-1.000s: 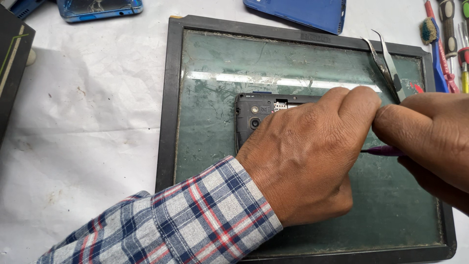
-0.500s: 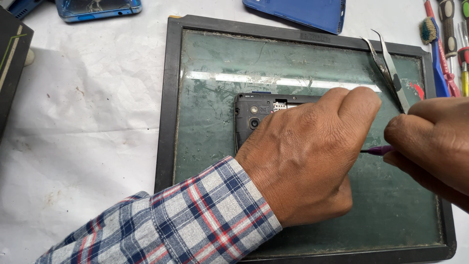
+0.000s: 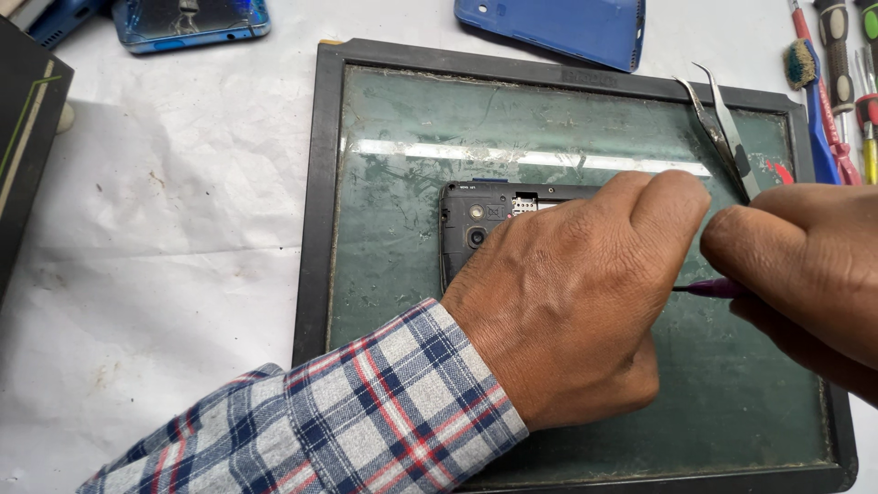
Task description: The person works on a disassembled smartphone on a repair mat, prying at its edge with a purple spudger and using a screwdriver on its internal components. They then fit the blue back cover onto the phone, press it closed, and pick up another phone from the table.
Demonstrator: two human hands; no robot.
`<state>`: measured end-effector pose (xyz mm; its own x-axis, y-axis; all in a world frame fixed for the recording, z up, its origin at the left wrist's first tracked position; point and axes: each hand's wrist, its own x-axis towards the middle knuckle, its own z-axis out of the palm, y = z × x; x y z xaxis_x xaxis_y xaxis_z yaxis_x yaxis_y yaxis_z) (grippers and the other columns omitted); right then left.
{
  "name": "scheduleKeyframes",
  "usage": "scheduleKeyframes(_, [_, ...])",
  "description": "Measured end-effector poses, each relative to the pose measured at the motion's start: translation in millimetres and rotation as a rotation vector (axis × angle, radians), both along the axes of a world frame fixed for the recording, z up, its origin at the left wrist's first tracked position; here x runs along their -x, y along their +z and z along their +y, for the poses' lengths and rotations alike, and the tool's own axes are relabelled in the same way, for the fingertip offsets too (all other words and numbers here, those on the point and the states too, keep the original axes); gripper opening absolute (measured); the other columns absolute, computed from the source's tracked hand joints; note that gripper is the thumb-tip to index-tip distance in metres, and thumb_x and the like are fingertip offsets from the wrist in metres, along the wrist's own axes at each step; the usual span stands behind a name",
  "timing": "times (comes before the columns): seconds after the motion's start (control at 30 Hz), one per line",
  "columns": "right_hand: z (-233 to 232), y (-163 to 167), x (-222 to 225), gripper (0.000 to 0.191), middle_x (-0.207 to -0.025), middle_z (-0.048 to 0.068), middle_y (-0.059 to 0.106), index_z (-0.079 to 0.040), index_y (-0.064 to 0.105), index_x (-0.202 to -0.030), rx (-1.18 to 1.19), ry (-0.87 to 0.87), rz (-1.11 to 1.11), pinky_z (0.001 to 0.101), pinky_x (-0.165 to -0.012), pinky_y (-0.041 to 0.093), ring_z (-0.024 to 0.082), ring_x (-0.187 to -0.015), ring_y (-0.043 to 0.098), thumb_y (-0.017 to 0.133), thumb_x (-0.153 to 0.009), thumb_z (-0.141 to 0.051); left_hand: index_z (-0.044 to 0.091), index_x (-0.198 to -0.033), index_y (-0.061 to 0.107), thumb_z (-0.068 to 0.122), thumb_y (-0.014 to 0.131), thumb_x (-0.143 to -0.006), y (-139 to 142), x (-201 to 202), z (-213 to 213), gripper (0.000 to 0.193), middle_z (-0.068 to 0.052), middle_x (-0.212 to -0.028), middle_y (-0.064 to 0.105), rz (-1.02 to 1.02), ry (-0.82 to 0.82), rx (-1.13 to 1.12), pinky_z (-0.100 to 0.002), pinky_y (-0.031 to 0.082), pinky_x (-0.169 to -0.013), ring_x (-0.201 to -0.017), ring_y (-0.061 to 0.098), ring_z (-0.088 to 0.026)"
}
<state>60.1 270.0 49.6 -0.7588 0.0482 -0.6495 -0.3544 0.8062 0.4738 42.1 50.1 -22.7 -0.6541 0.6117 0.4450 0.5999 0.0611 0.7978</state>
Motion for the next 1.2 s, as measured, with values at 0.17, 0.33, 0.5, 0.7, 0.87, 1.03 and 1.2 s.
scheduleKeyframes(0.17, [5.9,-9.4,-3.1,0.03,-0.074,-0.007,0.067,-0.03,0.064,-0.104,0.068,0.05,0.057,0.0305,-0.065,0.061,0.005,-0.069,0.074,0.077,-0.079,-0.041,-0.003,-0.11,0.046,-0.001,0.067,-0.073,-1.2,-0.8,0.0,0.043,-0.019,-0.092,0.056,0.004,0.011,0.001,-0.046,0.057,-0.056,-0.066,0.066,-0.035])
scheduleKeyframes(0.33, [10.0,-13.9,-8.2,0.031,-0.075,-0.006,0.068,-0.03,0.065,-0.104,0.039,0.079,0.051,0.0329,-0.066,0.062,0.009,-0.07,0.075,0.075,-0.08,-0.046,-0.003,-0.108,0.045,-0.001,0.067,-0.072,-0.1,-0.8,-0.6,0.042,-0.019,-0.089,0.055,-0.056,-0.019,0.037,-0.047,0.055,-0.053,-0.062,0.065,-0.035])
scheduleKeyframes(0.5, [4.2,-1.5,-5.9,0.021,-0.081,-0.01,0.059,-0.032,0.065,-0.096,0.082,0.098,0.058,0.0307,-0.067,0.061,0.005,-0.069,0.074,0.075,-0.081,-0.041,-0.002,-0.108,0.045,-0.001,0.067,-0.075,-0.7,-3.1,-4.2,0.039,-0.018,-0.093,0.056,-0.031,0.008,-0.001,-0.048,0.055,-0.058,-0.067,0.065,-0.037])
scheduleKeyframes(0.7, [-14.3,0.6,-4.8,0.024,-0.081,-0.01,0.065,-0.033,0.062,-0.108,0.017,0.103,-0.031,0.0307,-0.069,0.062,0.007,-0.073,0.074,0.069,-0.086,-0.04,0.0,-0.109,0.046,-0.001,0.065,-0.076,-2.9,-6.5,-6.2,0.038,-0.018,-0.095,0.057,-0.049,0.021,-0.013,-0.05,0.055,-0.063,-0.073,0.065,-0.04])
scheduleKeyframes(0.87, [-27.4,-0.7,-1.7,0.024,-0.087,-0.006,0.062,-0.026,0.057,-0.109,-0.123,0.148,-0.178,0.0296,-0.067,0.062,0.008,-0.075,0.073,0.06,-0.095,-0.045,-0.001,-0.11,0.046,-0.001,0.064,-0.076,-3.3,-7.8,-7.2,0.039,-0.019,-0.096,0.056,-0.069,0.016,0.001,-0.05,0.055,-0.064,-0.073,0.064,-0.041])
scheduleKeyframes(1.03, [-27.1,2.8,-0.7,0.02,-0.084,-0.008,0.063,-0.027,0.058,-0.101,-0.068,0.15,-0.154,0.0305,-0.068,0.062,0.008,-0.076,0.074,0.063,-0.091,-0.044,0.0,-0.109,0.046,-0.001,0.065,-0.075,-3.4,-8.2,-7.1,0.039,-0.019,-0.094,0.056,-0.074,0.017,-0.011,-0.051,0.054,-0.064,-0.073,0.064,-0.041])
scheduleKeyframes(1.2, [7.0,-4.4,-7.9,0.018,-0.081,-0.01,0.061,-0.033,0.06,-0.097,0.024,0.107,-0.071,0.0308,-0.069,0.061,0.006,-0.074,0.075,0.066,-0.089,-0.047,0.0,-0.107,0.045,-0.002,0.062,-0.077,-3.9,-7.4,-7.7,0.035,-0.018,-0.093,0.056,-0.07,0.019,0.01,-0.049,0.055,-0.063,-0.071,0.065,-0.039])
